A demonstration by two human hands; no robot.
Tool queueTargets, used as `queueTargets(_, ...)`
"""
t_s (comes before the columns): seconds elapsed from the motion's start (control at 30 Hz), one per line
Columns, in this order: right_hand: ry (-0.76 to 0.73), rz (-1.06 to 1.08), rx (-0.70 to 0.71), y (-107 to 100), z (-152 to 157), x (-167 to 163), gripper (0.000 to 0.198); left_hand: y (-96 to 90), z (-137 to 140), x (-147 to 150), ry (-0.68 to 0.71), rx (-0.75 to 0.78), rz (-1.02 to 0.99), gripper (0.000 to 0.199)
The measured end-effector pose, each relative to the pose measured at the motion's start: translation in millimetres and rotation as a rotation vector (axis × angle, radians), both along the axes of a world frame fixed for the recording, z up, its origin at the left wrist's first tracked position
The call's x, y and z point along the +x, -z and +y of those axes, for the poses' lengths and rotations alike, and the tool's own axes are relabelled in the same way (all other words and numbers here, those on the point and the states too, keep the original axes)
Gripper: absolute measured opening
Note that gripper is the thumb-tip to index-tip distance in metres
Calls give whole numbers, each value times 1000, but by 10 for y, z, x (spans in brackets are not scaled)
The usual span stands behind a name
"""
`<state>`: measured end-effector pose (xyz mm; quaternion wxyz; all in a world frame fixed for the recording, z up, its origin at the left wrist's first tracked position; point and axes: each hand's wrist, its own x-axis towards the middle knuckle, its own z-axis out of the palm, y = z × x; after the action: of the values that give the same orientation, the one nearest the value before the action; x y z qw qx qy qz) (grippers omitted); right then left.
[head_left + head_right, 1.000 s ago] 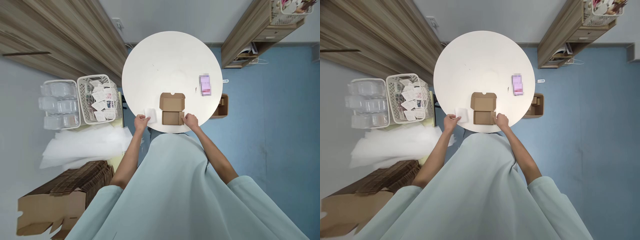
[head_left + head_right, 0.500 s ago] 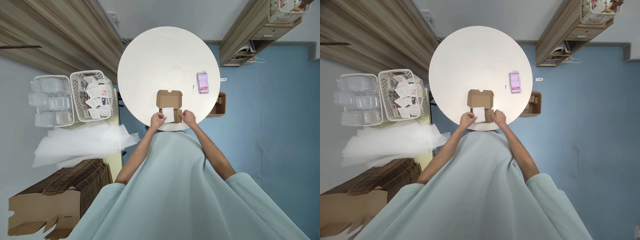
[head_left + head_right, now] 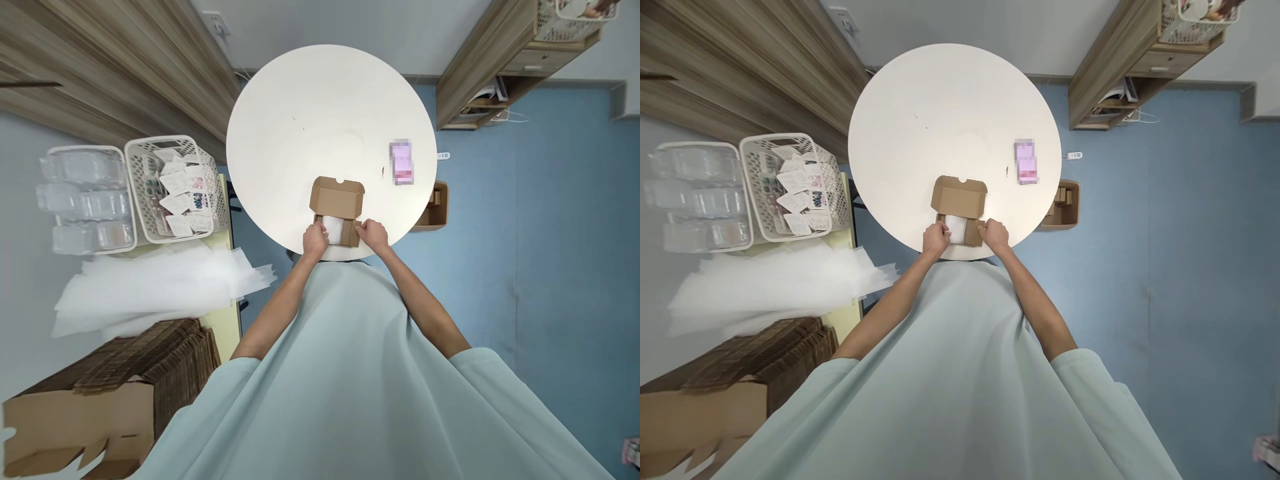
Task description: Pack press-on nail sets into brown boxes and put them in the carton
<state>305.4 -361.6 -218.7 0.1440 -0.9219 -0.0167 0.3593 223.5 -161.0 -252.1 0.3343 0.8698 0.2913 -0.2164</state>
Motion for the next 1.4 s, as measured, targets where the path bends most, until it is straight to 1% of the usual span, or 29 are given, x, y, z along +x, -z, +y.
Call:
queueTargets(0.07,-6,10,-27,10,7,-3,19,-16,-32,-1,44,29,7,19)
queueTargets(0.2,-40,52,-75,38,27,-7,31,-82,-85,-16,145,86,55,25)
queueTargets(0.27,-45,66,-80,45,40,-11,35,-116,-73,-38,168,117,9,26)
queueTargets(0.33,-44,79,-76,43,56,-17,36,-136,-24,-64,144,150,-86,29)
queueTargets(0.4,-48,91,-71,38,78,-24,35,-135,54,-85,74,167,-140,35)
queueTargets(0.47,-56,94,-71,38,100,-27,34,-116,134,-101,17,137,-111,35)
queueTargets(0.57,-70,82,-82,62,125,-22,28,-79,202,-135,15,58,-37,27)
queueTargets(0.7,-104,41,-111,114,131,-4,16,-50,166,-210,22,7,-16,23)
queueTargets(0.77,-134,21,-128,124,140,-1,14,-42,119,-248,8,-4,-11,22)
queueTargets(0.93,-184,-19,-171,87,218,-23,26,-24,36,-298,-28,-22,-24,19)
queueTargets(1.07,-190,-25,-176,69,246,-32,27,-15,37,-304,-49,-33,-32,19)
queueTargets(1.3,-184,-41,-165,127,124,-43,23,-3,112,-277,-89,-87,11,24)
queueTargets(1.33,-172,-39,-158,132,102,-42,23,-9,131,-262,-91,-90,10,26)
queueTargets(1.4,-134,-42,-133,132,60,-19,32,-29,175,-208,-113,-71,-24,32)
